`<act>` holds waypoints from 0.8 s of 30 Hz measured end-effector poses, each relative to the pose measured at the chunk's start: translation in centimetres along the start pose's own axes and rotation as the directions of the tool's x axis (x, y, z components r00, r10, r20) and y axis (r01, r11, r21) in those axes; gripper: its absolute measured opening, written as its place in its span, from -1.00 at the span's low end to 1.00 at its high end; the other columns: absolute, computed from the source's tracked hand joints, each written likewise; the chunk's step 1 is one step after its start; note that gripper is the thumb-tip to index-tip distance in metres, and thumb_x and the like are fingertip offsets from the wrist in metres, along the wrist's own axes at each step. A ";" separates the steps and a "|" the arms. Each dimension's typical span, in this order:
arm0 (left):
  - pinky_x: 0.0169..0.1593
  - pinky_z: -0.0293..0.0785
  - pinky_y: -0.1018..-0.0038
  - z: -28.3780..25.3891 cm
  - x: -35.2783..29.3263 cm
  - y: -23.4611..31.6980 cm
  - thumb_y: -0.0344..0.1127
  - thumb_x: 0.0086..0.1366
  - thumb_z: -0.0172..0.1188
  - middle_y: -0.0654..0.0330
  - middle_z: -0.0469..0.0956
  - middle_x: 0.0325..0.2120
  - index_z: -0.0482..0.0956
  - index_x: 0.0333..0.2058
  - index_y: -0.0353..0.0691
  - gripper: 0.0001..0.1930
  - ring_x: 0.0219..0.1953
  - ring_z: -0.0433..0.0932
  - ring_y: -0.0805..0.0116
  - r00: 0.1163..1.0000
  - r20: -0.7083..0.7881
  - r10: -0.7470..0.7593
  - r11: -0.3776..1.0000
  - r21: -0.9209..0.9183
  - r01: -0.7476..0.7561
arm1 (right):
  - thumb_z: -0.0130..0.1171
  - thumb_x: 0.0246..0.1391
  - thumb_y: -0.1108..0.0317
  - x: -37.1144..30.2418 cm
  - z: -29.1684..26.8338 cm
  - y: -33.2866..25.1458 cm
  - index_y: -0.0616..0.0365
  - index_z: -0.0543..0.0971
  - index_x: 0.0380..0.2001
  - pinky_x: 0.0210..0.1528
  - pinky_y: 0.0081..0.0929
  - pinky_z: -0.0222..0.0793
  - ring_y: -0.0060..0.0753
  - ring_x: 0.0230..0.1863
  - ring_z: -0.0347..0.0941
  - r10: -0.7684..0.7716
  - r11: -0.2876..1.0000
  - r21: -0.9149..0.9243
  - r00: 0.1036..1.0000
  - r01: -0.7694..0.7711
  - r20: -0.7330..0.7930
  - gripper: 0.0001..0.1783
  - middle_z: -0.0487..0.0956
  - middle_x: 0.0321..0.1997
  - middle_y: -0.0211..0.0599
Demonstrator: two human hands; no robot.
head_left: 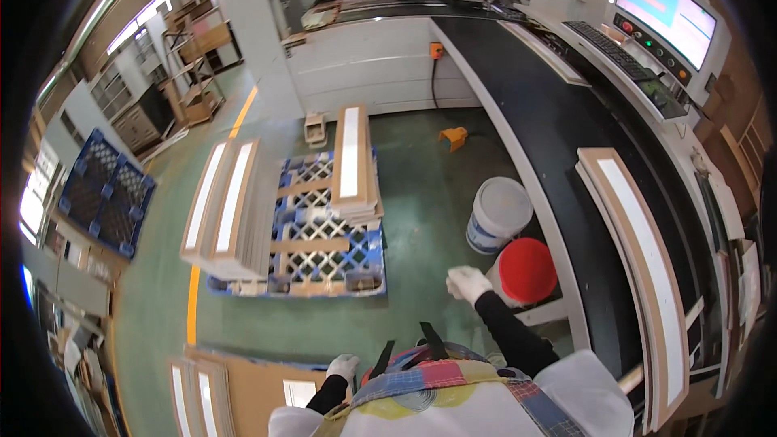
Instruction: Processing wood panels using a woodworking machine and organizing them on pallets.
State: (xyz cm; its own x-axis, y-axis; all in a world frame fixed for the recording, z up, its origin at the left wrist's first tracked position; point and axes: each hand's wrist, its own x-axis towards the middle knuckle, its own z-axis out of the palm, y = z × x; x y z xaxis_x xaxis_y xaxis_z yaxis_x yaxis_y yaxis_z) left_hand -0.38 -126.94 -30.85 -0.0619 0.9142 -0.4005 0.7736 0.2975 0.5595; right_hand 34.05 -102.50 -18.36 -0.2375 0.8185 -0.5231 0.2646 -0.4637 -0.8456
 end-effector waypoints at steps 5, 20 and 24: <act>-0.32 0.48 0.36 -7.0 10.9 2.1 -0.17 0.12 0.04 0.16 0.55 -0.59 0.58 -0.44 -0.27 -0.72 -0.48 0.56 0.31 0.895 0.051 -0.444 0.760 -0.507 0.406 | 0.01 0.10 0.09 14.4 -1.4 -18.3 0.20 0.53 -0.09 -0.18 -0.47 0.40 -0.42 -0.30 0.54 -0.373 0.923 -0.163 0.913 0.348 -0.166 -0.56 0.62 -0.35 -0.23; -0.06 0.45 0.27 -26.5 60.0 20.7 -0.05 0.22 0.04 -0.05 0.58 -0.19 0.57 -0.12 -0.17 -0.62 -0.15 0.57 0.01 0.994 0.107 -0.018 0.988 -0.154 0.034 | 0.09 0.01 0.14 41.1 -37.1 -44.3 0.21 0.46 0.03 0.18 -0.26 0.27 -0.03 0.11 0.40 -0.530 0.802 -0.590 0.343 -0.094 -0.776 -0.47 0.51 0.02 0.05; 0.08 0.38 0.31 -32.7 67.4 31.9 0.02 0.23 0.07 -0.06 0.55 -0.11 0.53 -0.03 -0.17 -0.54 0.01 0.50 0.04 0.981 0.059 0.186 0.982 -0.057 -0.182 | 0.06 0.02 0.07 45.7 -47.4 -44.8 0.26 0.46 0.01 0.20 -0.23 0.23 0.03 0.14 0.36 -0.502 0.770 -0.556 0.240 -0.313 -0.831 -0.43 0.48 0.05 0.11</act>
State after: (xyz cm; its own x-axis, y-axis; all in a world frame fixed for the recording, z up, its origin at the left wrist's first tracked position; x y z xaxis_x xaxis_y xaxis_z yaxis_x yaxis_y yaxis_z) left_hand -0.54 -46.81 -16.27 0.1202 0.9356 -0.3319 0.7346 0.1410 0.6636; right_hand 55.64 -28.24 0.67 0.5866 0.7114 0.3871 0.7977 -0.4247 -0.4282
